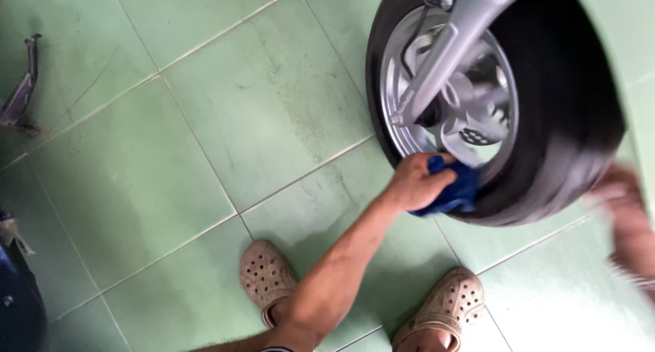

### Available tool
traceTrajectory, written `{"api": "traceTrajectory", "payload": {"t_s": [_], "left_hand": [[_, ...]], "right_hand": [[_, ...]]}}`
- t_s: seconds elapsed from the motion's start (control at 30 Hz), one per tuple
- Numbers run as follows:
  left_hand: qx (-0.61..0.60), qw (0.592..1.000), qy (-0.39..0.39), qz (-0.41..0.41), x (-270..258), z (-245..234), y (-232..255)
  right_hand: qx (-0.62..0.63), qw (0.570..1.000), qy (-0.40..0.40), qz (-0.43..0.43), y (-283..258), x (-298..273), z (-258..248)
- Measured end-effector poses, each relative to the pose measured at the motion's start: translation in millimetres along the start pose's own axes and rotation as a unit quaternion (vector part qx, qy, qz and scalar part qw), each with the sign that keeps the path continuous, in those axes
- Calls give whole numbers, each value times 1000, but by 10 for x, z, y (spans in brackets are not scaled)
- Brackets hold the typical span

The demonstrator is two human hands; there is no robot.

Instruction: The person cleans various motorcycles using a blue cloth and a bucket of water, wiping down the body panels, mirrors, and front wheel of a light green scooter.

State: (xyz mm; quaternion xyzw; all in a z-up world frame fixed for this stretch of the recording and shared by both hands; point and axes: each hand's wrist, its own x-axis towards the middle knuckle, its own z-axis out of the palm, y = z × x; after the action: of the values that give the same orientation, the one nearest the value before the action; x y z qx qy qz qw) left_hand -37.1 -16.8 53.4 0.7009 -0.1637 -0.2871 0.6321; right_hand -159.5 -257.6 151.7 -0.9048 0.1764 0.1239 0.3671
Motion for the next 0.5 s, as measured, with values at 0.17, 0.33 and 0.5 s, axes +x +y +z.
{"api": "traceTrajectory", "payload": {"t_s": [0.17,0.33,0.5], "left_hand": [[-368,929,-20,25,129,364,89],[-138,988,-22,62,9,-36,-304],[-80,974,213,17,359,-877,-474]], "right_hand": [[186,974,49,-121,151,-66,-211],[207,977,-17,-56,279,45,122],[169,985,-15,-34,290,23,199]]}}
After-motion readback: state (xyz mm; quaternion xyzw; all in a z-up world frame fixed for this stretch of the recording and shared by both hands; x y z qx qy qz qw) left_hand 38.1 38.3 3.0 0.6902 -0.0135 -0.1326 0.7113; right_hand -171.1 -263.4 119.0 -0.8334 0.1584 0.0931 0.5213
